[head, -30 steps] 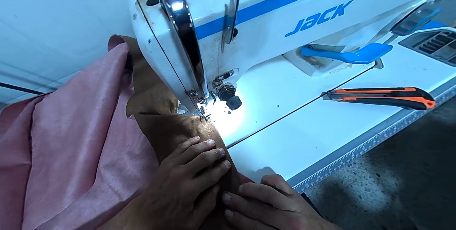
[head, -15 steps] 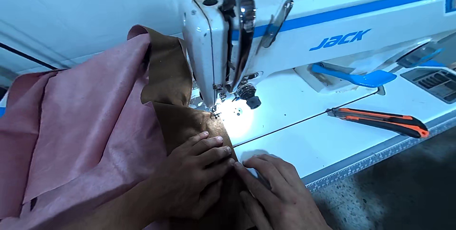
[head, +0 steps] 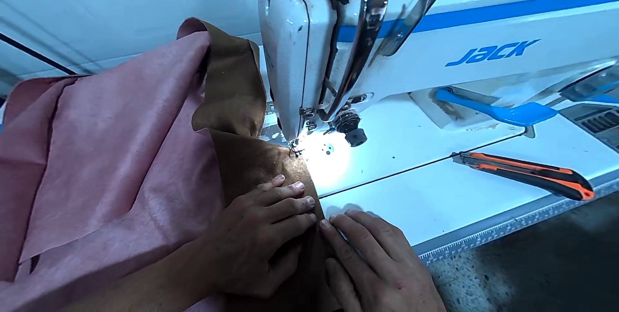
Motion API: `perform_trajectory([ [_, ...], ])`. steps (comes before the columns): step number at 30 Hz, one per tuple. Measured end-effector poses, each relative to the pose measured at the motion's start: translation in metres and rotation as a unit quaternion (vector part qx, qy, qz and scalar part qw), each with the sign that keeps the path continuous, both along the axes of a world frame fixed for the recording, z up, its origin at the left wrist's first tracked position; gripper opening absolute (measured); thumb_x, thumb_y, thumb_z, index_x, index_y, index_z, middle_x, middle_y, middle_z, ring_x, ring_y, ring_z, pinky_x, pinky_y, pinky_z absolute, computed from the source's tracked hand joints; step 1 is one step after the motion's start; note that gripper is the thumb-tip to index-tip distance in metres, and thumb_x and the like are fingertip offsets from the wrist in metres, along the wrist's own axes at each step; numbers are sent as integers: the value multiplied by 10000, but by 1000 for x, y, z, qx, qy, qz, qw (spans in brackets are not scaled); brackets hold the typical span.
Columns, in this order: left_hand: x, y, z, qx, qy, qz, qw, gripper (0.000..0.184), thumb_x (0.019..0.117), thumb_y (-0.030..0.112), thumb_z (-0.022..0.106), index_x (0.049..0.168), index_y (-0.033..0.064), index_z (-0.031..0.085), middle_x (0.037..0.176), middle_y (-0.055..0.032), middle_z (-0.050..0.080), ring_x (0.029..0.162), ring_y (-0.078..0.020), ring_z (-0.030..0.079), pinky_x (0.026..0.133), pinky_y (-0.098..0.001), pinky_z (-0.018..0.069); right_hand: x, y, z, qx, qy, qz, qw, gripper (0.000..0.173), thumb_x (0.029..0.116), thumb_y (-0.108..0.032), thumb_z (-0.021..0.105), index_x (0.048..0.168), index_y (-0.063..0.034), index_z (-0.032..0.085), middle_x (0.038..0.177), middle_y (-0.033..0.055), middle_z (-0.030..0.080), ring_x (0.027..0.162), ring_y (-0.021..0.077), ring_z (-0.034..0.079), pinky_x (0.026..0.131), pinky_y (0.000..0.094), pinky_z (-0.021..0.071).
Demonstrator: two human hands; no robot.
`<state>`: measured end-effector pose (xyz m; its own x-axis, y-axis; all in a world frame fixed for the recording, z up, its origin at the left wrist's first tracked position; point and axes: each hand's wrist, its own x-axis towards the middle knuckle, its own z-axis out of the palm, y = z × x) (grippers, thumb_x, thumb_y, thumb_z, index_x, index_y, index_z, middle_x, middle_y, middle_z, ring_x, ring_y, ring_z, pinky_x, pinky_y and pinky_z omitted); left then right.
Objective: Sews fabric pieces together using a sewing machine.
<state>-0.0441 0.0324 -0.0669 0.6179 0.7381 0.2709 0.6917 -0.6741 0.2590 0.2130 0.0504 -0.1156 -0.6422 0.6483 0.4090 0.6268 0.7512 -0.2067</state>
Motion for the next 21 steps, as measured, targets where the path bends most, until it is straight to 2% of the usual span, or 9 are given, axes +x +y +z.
perform_trajectory([
  [21,3,-1,5,24,-7,0,1000,302,1022,221,539,1268,190,711,1321,51,699,1359,-139,562,1180,-368,416,0,9,4,-4,-5,14,1000,438,1023,-408,483,1310,-169,712,1364,32,675,1260,260,622,1039,415,499],
])
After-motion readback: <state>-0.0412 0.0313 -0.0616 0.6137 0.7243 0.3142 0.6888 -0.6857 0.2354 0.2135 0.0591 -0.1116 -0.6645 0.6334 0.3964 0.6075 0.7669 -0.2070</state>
